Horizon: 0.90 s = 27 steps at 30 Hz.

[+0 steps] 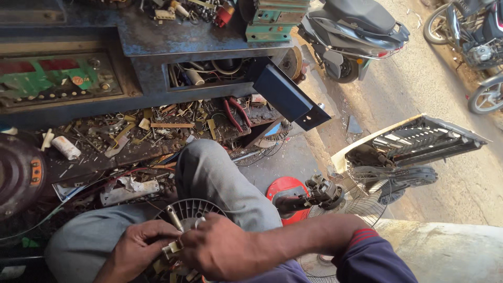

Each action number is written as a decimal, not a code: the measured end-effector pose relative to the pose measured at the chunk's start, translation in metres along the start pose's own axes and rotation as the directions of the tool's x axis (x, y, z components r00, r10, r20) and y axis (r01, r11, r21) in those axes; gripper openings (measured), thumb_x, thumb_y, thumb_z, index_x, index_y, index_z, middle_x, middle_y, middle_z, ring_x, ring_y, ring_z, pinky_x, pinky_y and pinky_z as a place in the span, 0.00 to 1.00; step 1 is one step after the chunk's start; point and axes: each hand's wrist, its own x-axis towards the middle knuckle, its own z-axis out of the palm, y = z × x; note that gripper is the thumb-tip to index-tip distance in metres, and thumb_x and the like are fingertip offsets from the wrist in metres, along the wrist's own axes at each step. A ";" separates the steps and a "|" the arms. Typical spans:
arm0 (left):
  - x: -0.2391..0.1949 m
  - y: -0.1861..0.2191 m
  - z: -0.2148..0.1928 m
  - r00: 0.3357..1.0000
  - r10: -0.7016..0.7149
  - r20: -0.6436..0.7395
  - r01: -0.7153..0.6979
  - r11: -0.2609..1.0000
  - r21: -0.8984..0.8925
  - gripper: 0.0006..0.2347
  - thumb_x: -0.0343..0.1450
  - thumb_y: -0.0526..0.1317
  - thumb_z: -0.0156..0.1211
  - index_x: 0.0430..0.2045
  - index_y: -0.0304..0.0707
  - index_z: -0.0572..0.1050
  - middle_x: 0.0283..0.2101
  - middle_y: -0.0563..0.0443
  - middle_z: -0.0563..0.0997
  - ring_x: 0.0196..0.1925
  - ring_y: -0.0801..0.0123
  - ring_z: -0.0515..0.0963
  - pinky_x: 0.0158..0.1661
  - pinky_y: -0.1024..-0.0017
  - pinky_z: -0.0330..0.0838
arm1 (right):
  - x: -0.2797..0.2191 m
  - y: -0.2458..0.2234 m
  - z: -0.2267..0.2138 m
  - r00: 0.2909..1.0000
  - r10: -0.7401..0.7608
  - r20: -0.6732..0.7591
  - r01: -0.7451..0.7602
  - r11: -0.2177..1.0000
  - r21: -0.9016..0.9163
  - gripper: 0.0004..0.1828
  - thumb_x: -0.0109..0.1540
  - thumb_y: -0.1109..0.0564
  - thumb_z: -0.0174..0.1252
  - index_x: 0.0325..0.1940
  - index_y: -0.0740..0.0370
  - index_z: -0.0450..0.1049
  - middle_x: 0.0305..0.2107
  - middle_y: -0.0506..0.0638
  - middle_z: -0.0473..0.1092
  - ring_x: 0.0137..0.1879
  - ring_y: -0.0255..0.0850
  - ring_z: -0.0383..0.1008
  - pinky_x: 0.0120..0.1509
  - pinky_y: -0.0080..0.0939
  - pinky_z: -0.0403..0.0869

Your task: The person inserts insulation material and copper wiring into the slots of a fan motor stator, using scissors to trim materials and a small tool to guide wires.

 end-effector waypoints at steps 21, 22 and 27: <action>-0.031 0.047 0.101 0.497 0.810 -0.310 -0.460 0.549 0.698 0.05 0.70 0.40 0.61 0.33 0.41 0.78 0.53 0.42 0.72 0.52 0.65 0.79 0.51 0.66 0.77 | 0.046 0.120 0.029 0.961 0.277 -0.015 -0.233 0.837 0.495 0.03 0.59 0.56 0.64 0.35 0.53 0.82 0.29 0.50 0.78 0.33 0.43 0.79 0.37 0.44 0.76; -0.021 0.052 0.085 0.619 0.658 -0.429 -0.335 0.716 0.613 0.04 0.68 0.37 0.64 0.31 0.39 0.79 0.45 0.47 0.78 0.42 0.67 0.79 0.41 0.69 0.75 | 0.056 0.121 0.026 0.966 0.203 -0.160 -0.131 0.918 0.375 0.03 0.58 0.54 0.64 0.34 0.53 0.80 0.28 0.50 0.77 0.35 0.45 0.77 0.39 0.47 0.75; 0.036 0.036 0.015 0.936 0.121 -0.330 0.106 0.799 0.592 0.07 0.62 0.35 0.74 0.30 0.35 0.83 0.30 0.53 0.85 0.30 0.71 0.85 0.34 0.74 0.75 | 0.054 0.070 0.005 0.978 0.004 -0.209 -0.041 0.984 -0.172 0.10 0.55 0.49 0.62 0.36 0.55 0.76 0.30 0.53 0.70 0.35 0.50 0.73 0.37 0.53 0.69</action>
